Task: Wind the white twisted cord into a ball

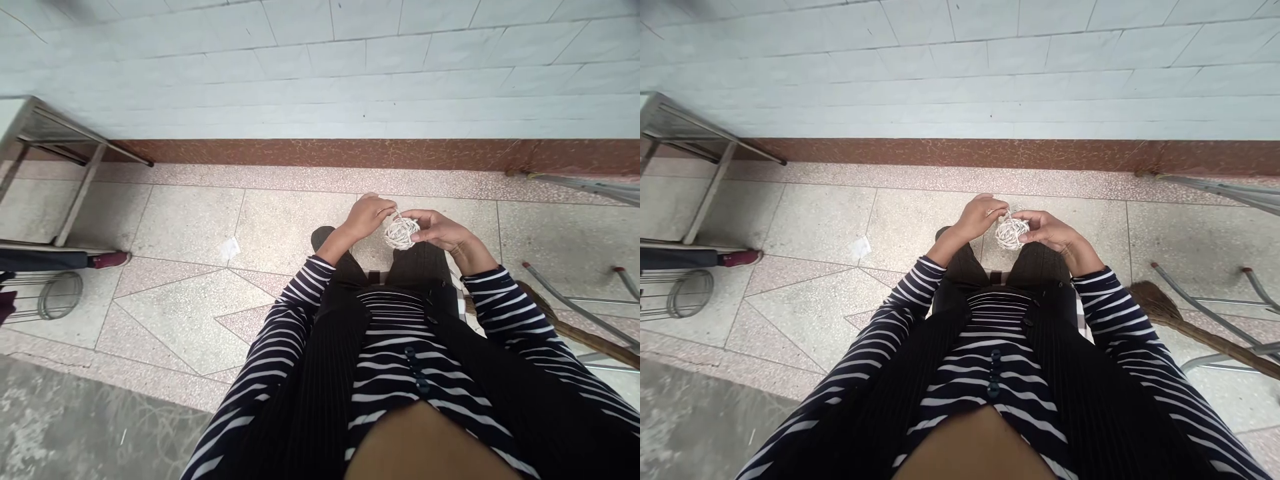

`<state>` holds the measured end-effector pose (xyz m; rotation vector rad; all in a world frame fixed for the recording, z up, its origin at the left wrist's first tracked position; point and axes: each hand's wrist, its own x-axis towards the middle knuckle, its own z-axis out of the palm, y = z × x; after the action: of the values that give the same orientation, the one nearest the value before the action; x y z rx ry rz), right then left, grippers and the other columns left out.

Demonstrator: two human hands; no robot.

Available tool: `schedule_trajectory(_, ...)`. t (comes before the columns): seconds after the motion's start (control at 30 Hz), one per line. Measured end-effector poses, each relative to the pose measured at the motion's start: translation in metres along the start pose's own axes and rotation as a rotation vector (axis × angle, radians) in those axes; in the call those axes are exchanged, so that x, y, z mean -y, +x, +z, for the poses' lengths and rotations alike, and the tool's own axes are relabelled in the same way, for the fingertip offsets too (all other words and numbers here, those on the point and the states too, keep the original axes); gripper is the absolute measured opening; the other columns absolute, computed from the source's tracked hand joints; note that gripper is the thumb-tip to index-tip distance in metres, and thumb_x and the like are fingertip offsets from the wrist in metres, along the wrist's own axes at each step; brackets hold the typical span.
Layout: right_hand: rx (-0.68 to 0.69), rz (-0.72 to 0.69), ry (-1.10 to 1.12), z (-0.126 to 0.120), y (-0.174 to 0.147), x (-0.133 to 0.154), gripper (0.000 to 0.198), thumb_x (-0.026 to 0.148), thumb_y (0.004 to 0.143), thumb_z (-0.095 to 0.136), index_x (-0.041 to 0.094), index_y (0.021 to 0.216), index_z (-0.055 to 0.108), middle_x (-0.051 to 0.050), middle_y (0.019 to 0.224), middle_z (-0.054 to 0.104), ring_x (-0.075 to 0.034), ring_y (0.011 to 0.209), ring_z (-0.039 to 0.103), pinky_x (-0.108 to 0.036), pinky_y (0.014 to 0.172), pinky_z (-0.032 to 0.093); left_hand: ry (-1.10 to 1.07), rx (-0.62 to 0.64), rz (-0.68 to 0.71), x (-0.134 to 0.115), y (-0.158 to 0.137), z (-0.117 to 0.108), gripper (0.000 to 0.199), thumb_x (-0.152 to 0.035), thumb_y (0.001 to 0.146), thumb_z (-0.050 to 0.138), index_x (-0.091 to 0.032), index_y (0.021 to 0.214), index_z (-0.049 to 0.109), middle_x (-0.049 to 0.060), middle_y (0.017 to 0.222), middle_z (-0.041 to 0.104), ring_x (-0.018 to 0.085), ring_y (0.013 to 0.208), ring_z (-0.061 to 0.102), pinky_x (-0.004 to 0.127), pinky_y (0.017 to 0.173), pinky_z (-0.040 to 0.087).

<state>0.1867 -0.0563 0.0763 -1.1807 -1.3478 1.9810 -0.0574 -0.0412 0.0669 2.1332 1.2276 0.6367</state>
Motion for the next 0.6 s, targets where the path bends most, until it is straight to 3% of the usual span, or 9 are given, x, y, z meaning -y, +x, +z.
schedule_trajectory(0.13, -0.031, -0.101, 0.264, 0.004, -0.015, 0.019, 0.071, 0.030, 0.049, 0.107, 0.026, 0.113, 0.078, -0.005, 0.110, 0.079, -0.024, 0.096, 0.076, -0.038, 0.090, 0.066, -0.177, -0.083, -0.146, 0.010, 0.002, 0.013, 0.029, -0.035, 0.109, 0.060, -0.019, 0.106, 0.084, 0.009, 0.111, 0.084, 0.024, 0.108, 0.075, 0.038, 0.105, 0.054)
schedule_trajectory(0.23, -0.123, -0.197, 0.301, 0.003, -0.020, 0.030, 0.076, 0.027, 0.054, 0.106, 0.030, 0.124, 0.076, -0.003, 0.120, 0.078, -0.026, 0.107, 0.077, -0.040, 0.096, 0.068, -0.404, -0.087, -0.178, 0.021, 0.002, 0.021, 0.030, -0.037, 0.107, 0.063, -0.016, 0.111, 0.083, 0.011, 0.117, 0.084, 0.023, 0.111, 0.077, 0.036, 0.103, 0.056)
schedule_trajectory(0.3, -0.152, -0.243, 0.284, 0.002, -0.020, 0.035, 0.079, 0.029, 0.057, 0.105, 0.031, 0.130, 0.075, -0.005, 0.129, 0.077, -0.031, 0.118, 0.076, -0.047, 0.102, 0.069, -0.559, -0.059, -0.163, 0.026, 0.002, 0.026, 0.031, -0.037, 0.106, 0.063, -0.014, 0.118, 0.081, 0.011, 0.111, 0.084, 0.021, 0.104, 0.078, 0.036, 0.101, 0.057)
schedule_trajectory(0.4, -0.200, -0.301, 0.280, -0.001, -0.018, 0.040, 0.070, 0.032, 0.057, 0.105, 0.029, 0.121, 0.077, -0.006, 0.129, 0.078, -0.037, 0.130, 0.073, -0.054, 0.107, 0.069, -0.752, -0.058, -0.196, 0.031, 0.001, 0.032, 0.032, -0.031, 0.103, 0.065, -0.011, 0.125, 0.076, 0.009, 0.094, 0.082, 0.016, 0.088, 0.077, 0.035, 0.097, 0.057)
schedule_trajectory(0.6, -0.229, -0.341, 0.335, -0.003, -0.028, 0.048, 0.058, 0.036, 0.061, 0.103, 0.033, 0.114, 0.080, -0.002, 0.122, 0.081, -0.037, 0.139, 0.069, -0.052, 0.110, 0.069, -0.774, -0.099, -0.302, 0.034, -0.008, 0.025, 0.019, -0.027, 0.098, 0.066, -0.012, 0.102, 0.077, 0.004, 0.077, 0.075, 0.013, 0.076, 0.070, 0.030, 0.088, 0.056)
